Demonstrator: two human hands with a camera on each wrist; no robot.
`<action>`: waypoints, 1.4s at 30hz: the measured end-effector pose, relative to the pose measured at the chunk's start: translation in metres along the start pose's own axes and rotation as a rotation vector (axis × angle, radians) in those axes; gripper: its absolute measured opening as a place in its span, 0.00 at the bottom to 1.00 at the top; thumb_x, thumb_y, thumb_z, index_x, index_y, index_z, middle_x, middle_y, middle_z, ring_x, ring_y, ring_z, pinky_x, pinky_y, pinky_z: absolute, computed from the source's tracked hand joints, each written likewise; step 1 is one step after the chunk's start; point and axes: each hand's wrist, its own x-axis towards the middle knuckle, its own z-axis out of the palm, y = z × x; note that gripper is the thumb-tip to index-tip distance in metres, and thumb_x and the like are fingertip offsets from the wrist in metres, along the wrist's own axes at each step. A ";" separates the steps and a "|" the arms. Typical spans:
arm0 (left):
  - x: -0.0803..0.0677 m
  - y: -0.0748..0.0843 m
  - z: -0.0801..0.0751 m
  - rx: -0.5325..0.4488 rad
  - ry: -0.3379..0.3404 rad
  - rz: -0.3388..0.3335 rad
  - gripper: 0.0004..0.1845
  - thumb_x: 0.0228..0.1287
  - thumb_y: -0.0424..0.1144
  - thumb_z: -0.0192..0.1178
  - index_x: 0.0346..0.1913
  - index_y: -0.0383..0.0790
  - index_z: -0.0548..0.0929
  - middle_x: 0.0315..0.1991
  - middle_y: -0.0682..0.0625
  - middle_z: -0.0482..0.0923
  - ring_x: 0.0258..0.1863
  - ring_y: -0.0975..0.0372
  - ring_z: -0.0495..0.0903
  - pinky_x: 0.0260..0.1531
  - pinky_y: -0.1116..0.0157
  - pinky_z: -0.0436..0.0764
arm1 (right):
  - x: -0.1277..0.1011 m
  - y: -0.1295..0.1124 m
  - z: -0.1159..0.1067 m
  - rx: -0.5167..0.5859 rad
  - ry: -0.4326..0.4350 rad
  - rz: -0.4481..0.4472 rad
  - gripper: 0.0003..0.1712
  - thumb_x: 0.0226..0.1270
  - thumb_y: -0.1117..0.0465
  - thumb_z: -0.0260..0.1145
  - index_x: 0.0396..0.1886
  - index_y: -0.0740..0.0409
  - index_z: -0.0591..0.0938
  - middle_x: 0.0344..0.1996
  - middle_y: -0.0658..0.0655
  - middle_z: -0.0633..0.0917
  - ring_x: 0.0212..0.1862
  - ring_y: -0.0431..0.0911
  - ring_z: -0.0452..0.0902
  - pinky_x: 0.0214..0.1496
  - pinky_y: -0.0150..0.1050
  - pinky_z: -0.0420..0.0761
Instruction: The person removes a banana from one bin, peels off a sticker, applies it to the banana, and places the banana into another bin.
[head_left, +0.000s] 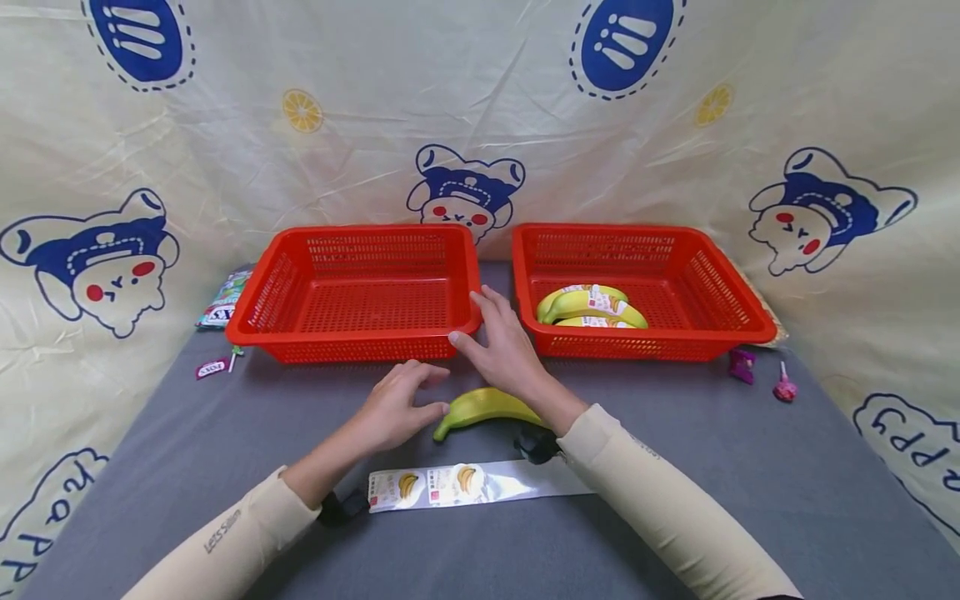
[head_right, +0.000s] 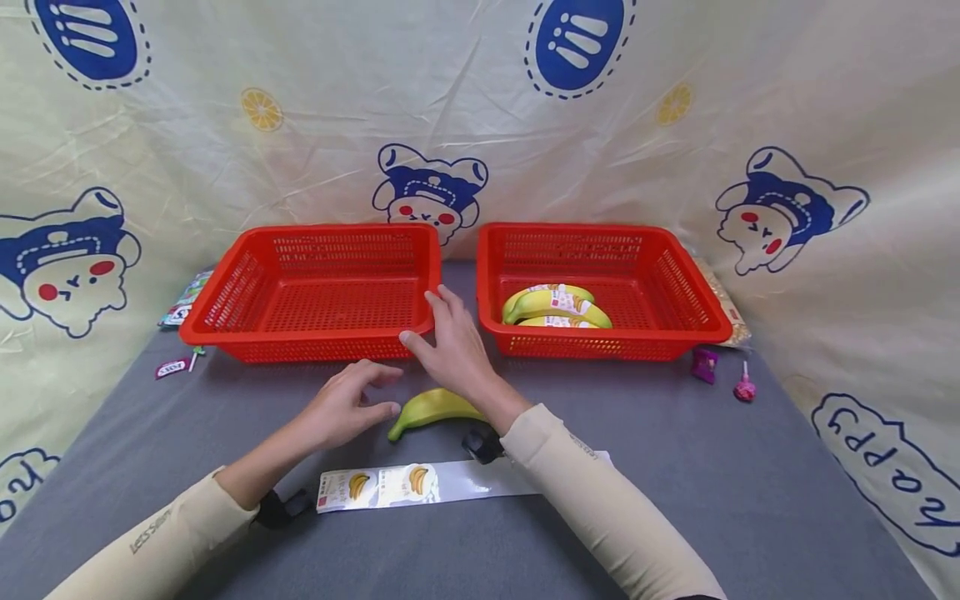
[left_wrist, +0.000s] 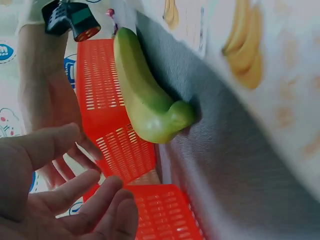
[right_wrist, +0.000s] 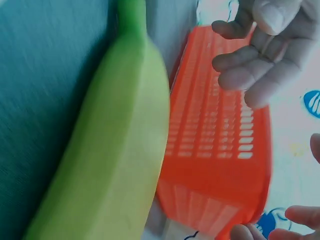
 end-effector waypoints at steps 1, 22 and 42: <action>-0.006 -0.002 -0.001 -0.006 0.018 -0.002 0.23 0.54 0.39 0.67 0.55 0.41 0.79 0.47 0.46 0.79 0.48 0.57 0.74 0.43 0.61 0.74 | -0.005 -0.001 -0.001 0.005 0.012 -0.023 0.41 0.61 0.46 0.63 0.71 0.52 0.60 0.73 0.53 0.56 0.71 0.51 0.56 0.66 0.55 0.66; -0.091 -0.030 0.029 -0.062 0.125 -0.110 0.16 0.44 0.35 0.72 0.41 0.46 0.85 0.33 0.58 0.75 0.38 0.65 0.67 0.38 0.69 0.66 | -0.081 0.010 0.024 -0.056 -0.458 -0.403 0.18 0.60 0.54 0.67 0.50 0.51 0.82 0.43 0.48 0.82 0.46 0.38 0.71 0.52 0.34 0.72; -0.092 -0.037 0.047 0.044 0.214 -0.023 0.19 0.35 0.37 0.76 0.37 0.48 0.85 0.31 0.59 0.71 0.37 0.66 0.65 0.40 0.65 0.62 | -0.079 0.011 0.046 -0.188 -0.582 -0.447 0.20 0.53 0.56 0.71 0.48 0.45 0.82 0.38 0.45 0.77 0.43 0.36 0.66 0.47 0.27 0.67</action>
